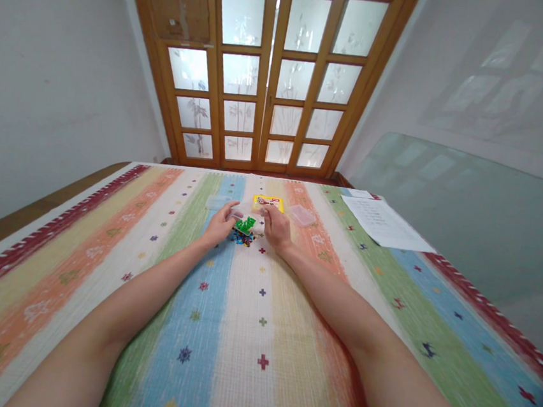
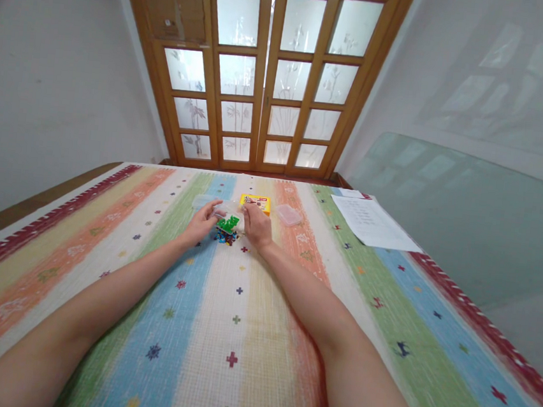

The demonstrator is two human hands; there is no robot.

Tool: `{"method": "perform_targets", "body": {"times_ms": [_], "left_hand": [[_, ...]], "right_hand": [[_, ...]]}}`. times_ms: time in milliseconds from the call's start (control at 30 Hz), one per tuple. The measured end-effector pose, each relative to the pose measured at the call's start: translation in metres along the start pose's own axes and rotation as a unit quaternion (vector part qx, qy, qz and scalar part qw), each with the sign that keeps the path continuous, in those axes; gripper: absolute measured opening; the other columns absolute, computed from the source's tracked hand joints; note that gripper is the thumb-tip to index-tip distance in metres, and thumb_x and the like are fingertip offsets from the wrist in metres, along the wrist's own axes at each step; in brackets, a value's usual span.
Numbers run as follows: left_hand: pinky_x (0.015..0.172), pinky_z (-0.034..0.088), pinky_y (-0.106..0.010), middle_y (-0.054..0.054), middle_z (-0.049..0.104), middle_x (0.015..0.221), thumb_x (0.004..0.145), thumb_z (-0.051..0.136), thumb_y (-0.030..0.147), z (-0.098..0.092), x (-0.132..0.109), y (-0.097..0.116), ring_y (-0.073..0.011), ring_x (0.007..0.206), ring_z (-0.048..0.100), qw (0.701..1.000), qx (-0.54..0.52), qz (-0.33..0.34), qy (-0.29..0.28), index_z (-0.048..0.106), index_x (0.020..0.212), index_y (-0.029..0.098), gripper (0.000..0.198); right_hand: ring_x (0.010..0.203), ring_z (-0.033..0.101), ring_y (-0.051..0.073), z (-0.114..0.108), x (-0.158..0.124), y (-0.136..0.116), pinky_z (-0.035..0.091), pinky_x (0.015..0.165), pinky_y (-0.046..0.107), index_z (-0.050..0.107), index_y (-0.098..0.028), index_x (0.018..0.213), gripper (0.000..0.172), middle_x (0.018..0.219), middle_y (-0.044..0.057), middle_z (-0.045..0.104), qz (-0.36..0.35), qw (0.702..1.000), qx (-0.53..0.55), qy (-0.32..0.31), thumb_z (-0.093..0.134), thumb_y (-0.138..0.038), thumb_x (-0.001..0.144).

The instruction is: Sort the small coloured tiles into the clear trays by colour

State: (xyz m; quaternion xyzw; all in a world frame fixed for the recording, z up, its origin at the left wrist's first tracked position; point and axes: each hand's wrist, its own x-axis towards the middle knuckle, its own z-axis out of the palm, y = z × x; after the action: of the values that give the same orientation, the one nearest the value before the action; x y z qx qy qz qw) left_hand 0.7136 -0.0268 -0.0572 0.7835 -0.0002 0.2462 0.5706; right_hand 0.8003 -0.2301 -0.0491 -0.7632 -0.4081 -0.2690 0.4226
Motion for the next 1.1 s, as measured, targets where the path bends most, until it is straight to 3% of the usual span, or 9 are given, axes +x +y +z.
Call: {"method": "perform_targets", "body": {"times_ms": [100, 167, 400, 567, 933, 1100], "left_hand": [[0.098, 0.055, -0.04, -0.008, 0.076, 0.102, 0.083, 0.06, 0.02, -0.008, 0.004, -0.002, -0.0211, 0.1, 0.072, 1.0, -0.01, -0.003, -0.005, 0.07, 0.112, 0.019, 0.031], [0.095, 0.057, -0.039, -0.008, 0.077, 0.103, 0.085, 0.061, 0.024, -0.012, 0.005, -0.002, -0.0218, 0.099, 0.072, 1.0, -0.001, 0.001, 0.003, 0.072, 0.106, 0.019, 0.024], [0.081, 0.06, -0.035, -0.008, 0.076, 0.104, 0.089, 0.06, 0.028, -0.013, 0.002, 0.007, -0.0217, 0.096, 0.072, 1.0, -0.005, 0.005, 0.029, 0.07, 0.109, 0.019, 0.025], [0.086, 0.059, -0.037, -0.007, 0.076, 0.104, 0.09, 0.061, 0.03, -0.012, 0.0, 0.015, -0.0225, 0.099, 0.072, 0.998, 0.021, 0.033, 0.051, 0.071, 0.106, 0.02, 0.021], [0.093, 0.056, -0.041, -0.005, 0.076, 0.104, 0.086, 0.053, 0.015, -0.015, -0.007, 0.026, -0.0231, 0.097, 0.07, 0.987, 0.115, 0.104, 0.041, 0.075, 0.107, 0.023, 0.032], [0.095, 0.056, -0.042, -0.005, 0.077, 0.105, 0.087, 0.057, 0.019, -0.015, -0.006, 0.021, -0.0235, 0.098, 0.07, 0.99, 0.103, 0.073, 0.069, 0.075, 0.109, 0.023, 0.028]], "right_hand": [[0.104, 0.069, 0.025, 0.001, -0.001, -0.003, 0.055, 0.094, 0.038, 0.065, -0.023, 0.119, 0.045, 0.113, 0.01, 0.074, 0.007, 1.0, 0.013, 0.017, 0.028, -0.046, 0.111], [0.104, 0.069, 0.024, 0.001, -0.001, -0.005, 0.055, 0.094, 0.037, 0.065, -0.023, 0.119, 0.046, 0.114, 0.01, 0.074, 0.011, 0.999, 0.026, 0.019, 0.027, -0.048, 0.111], [0.112, 0.068, 0.025, -0.004, -0.001, -0.005, 0.054, 0.099, 0.039, 0.066, -0.022, 0.12, 0.052, 0.118, 0.011, 0.073, 0.001, 0.998, 0.057, 0.005, 0.029, -0.057, 0.109], [0.115, 0.067, 0.026, -0.007, -0.002, -0.002, 0.055, 0.099, 0.041, 0.067, -0.022, 0.122, 0.061, 0.118, 0.011, 0.072, -0.014, 0.998, 0.063, -0.026, 0.023, -0.062, 0.108], [0.116, 0.067, 0.026, -0.006, 0.0, 0.005, 0.055, 0.1, 0.043, 0.069, -0.024, 0.119, 0.065, 0.12, 0.01, 0.073, 0.026, 0.996, 0.086, 0.003, 0.019, -0.063, 0.108], [0.118, 0.066, 0.027, -0.006, 0.0, 0.005, 0.055, 0.101, 0.042, 0.067, -0.023, 0.121, 0.064, 0.119, 0.011, 0.072, 0.018, 0.997, 0.078, -0.001, 0.019, -0.063, 0.108]]}}
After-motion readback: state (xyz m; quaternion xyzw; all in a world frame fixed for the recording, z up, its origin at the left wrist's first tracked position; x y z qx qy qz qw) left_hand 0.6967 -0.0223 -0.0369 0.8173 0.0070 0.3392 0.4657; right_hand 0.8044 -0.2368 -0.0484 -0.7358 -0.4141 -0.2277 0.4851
